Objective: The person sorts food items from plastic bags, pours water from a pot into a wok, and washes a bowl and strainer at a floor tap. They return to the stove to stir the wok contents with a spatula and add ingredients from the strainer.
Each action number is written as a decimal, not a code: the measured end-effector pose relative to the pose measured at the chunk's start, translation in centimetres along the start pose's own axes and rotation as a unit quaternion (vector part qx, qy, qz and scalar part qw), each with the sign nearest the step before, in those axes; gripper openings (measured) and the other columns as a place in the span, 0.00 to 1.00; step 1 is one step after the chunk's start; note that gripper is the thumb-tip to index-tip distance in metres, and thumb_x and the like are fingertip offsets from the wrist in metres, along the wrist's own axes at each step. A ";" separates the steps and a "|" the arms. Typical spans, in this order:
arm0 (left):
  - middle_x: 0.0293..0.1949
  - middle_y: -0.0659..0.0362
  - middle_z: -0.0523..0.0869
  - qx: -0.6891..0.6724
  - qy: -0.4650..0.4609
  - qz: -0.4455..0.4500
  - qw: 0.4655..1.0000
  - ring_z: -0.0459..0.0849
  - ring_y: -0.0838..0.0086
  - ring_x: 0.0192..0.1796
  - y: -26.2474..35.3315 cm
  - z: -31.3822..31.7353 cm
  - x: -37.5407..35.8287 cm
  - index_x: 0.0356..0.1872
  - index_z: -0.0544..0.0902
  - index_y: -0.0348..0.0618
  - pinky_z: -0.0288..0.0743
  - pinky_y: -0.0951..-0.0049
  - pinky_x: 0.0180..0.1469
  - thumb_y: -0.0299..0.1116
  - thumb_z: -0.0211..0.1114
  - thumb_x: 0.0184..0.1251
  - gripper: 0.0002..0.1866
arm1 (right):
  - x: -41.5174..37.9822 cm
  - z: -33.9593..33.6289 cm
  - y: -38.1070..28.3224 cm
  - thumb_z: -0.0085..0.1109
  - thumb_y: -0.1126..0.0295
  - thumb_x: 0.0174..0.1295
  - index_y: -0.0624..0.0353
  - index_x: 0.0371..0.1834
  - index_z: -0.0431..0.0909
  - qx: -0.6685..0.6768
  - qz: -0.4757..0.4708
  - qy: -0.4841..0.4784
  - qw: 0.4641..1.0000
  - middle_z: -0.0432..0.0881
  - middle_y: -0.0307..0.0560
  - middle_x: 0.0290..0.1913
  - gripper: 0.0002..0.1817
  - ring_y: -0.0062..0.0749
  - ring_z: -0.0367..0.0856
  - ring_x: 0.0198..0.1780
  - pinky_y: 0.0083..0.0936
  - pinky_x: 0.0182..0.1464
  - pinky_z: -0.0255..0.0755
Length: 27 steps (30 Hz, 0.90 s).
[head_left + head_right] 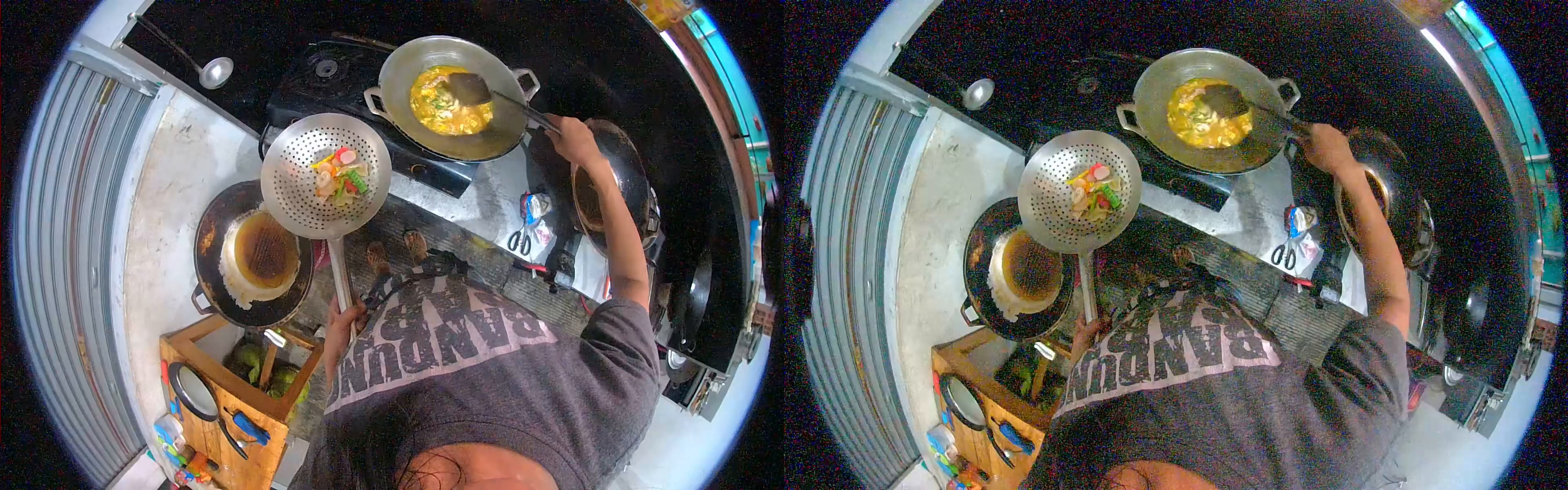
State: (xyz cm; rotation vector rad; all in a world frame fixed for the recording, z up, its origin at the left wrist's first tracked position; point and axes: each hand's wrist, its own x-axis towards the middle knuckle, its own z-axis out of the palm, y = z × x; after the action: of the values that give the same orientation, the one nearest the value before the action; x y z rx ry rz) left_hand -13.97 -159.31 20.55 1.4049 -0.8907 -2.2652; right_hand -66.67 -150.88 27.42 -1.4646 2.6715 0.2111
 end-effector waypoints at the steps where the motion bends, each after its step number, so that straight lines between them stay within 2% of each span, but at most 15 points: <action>1: 0.21 0.62 0.70 -0.003 0.006 0.003 1.000 0.68 0.80 0.18 -0.1 0.1 -0.1 0.36 0.67 0.41 0.61 0.80 0.20 0.28 0.62 0.47 0.16 | 0.0 0.4 0.6 0.52 0.69 0.54 0.55 0.49 0.73 0.001 0.008 0.029 1.000 0.77 0.61 0.37 0.17 0.53 0.76 0.42 0.42 0.43 0.69; 5: 0.23 0.62 0.71 -0.003 0.029 0.013 0.999 0.68 0.80 0.18 0.1 1.1 -0.6 0.37 0.67 0.42 0.61 0.81 0.20 0.27 0.61 0.47 0.16 | 0.1 1.1 1.1 0.53 0.67 0.55 0.57 0.49 0.73 0.057 0.071 0.037 0.995 0.77 0.63 0.36 0.17 0.57 0.74 0.43 0.45 0.43 0.69; 8: 0.23 0.62 0.71 -0.007 0.045 -0.006 0.999 0.68 0.80 0.18 0.7 1.9 -1.1 0.39 0.67 0.42 0.62 0.81 0.20 0.25 0.60 0.48 0.16 | 1.3 7.5 4.9 0.51 0.67 0.57 0.59 0.48 0.73 0.033 0.045 0.067 0.996 0.79 0.56 0.27 0.16 0.51 0.78 0.30 0.38 0.33 0.71; 10: 0.24 0.61 0.71 0.001 0.045 -0.020 0.999 0.68 0.80 0.18 0.6 2.1 -1.1 0.40 0.67 0.42 0.62 0.81 0.20 0.24 0.60 0.49 0.16 | 1.3 10.8 6.0 0.50 0.67 0.58 0.62 0.47 0.73 0.137 0.004 0.042 0.990 0.76 0.47 0.22 0.15 0.37 0.73 0.22 0.30 0.27 0.68; 13: 0.24 0.61 0.72 0.011 0.032 -0.014 0.999 0.68 0.80 0.18 0.2 1.7 -1.0 0.41 0.67 0.41 0.61 0.81 0.20 0.24 0.60 0.49 0.17 | -0.4 9.1 2.5 0.49 0.67 0.60 0.66 0.50 0.72 0.390 0.060 -0.031 0.918 0.70 0.36 0.20 0.18 0.17 0.62 0.19 0.21 0.20 0.59; 15: 0.25 0.61 0.72 -0.006 0.009 0.005 1.000 0.68 0.80 0.18 -0.2 1.6 -1.0 0.41 0.67 0.41 0.61 0.81 0.20 0.25 0.60 0.49 0.17 | -1.0 8.7 1.4 0.49 0.67 0.60 0.66 0.52 0.71 0.363 0.057 -0.011 0.930 0.71 0.36 0.21 0.19 0.18 0.64 0.20 0.21 0.22 0.61; 17: 0.24 0.61 0.72 -0.001 0.024 -0.005 1.000 0.68 0.80 0.18 -0.4 1.7 -1.0 0.41 0.67 0.41 0.60 0.81 0.20 0.25 0.61 0.49 0.17 | -1.4 9.0 1.5 0.50 0.67 0.59 0.64 0.54 0.70 0.315 0.025 0.006 0.949 0.72 0.41 0.23 0.20 0.20 0.67 0.24 0.22 0.28 0.65; 19: 0.24 0.61 0.72 -0.005 0.027 -0.012 1.000 0.68 0.80 0.18 -1.0 1.6 -0.7 0.41 0.67 0.40 0.60 0.81 0.20 0.26 0.61 0.49 0.17 | -3.2 5.9 -0.1 0.50 0.67 0.58 0.63 0.54 0.70 0.293 0.025 0.008 0.956 0.75 0.46 0.25 0.21 0.24 0.71 0.26 0.24 0.33 0.67; 20: 0.24 0.61 0.72 -0.014 0.026 -0.010 1.000 0.68 0.80 0.18 -1.6 1.4 -0.5 0.41 0.67 0.40 0.60 0.81 0.20 0.26 0.61 0.49 0.17 | -3.6 5.3 -0.4 0.51 0.68 0.57 0.63 0.54 0.70 0.268 0.025 -0.005 0.963 0.79 0.56 0.31 0.20 0.34 0.78 0.32 0.29 0.38 0.69; 22: 0.22 0.62 0.71 -0.054 0.033 0.005 0.998 0.68 0.80 0.18 -1.4 2.1 -0.8 0.39 0.67 0.39 0.61 0.80 0.20 0.26 0.61 0.49 0.16 | -4.1 5.3 -1.3 0.50 0.68 0.57 0.62 0.53 0.71 0.254 0.040 -0.023 0.966 0.79 0.61 0.35 0.20 0.42 0.79 0.37 0.31 0.41 0.69; 24: 0.21 0.62 0.71 -0.023 0.014 0.001 1.000 0.68 0.80 0.18 -1.4 1.7 -0.5 0.39 0.67 0.39 0.61 0.79 0.20 0.27 0.62 0.48 0.16 | -4.3 5.7 -1.9 0.50 0.67 0.56 0.62 0.52 0.72 0.225 0.036 -0.008 0.974 0.77 0.65 0.38 0.20 0.52 0.78 0.42 0.35 0.43 0.69; 27: 0.21 0.62 0.70 -0.004 0.014 -0.008 1.000 0.68 0.80 0.18 -1.3 1.6 -0.5 0.38 0.67 0.39 0.61 0.79 0.21 0.28 0.62 0.48 0.16 | -4.5 5.5 -2.0 0.51 0.66 0.56 0.62 0.50 0.72 0.189 0.049 0.001 0.981 0.77 0.65 0.37 0.19 0.55 0.76 0.42 0.38 0.43 0.69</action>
State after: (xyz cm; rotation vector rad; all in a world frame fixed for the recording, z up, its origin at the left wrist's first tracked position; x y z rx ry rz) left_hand -15.08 -157.52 20.55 1.4419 -0.8626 -2.2528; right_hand -62.49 -147.29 22.49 -1.2169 2.5982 -0.2783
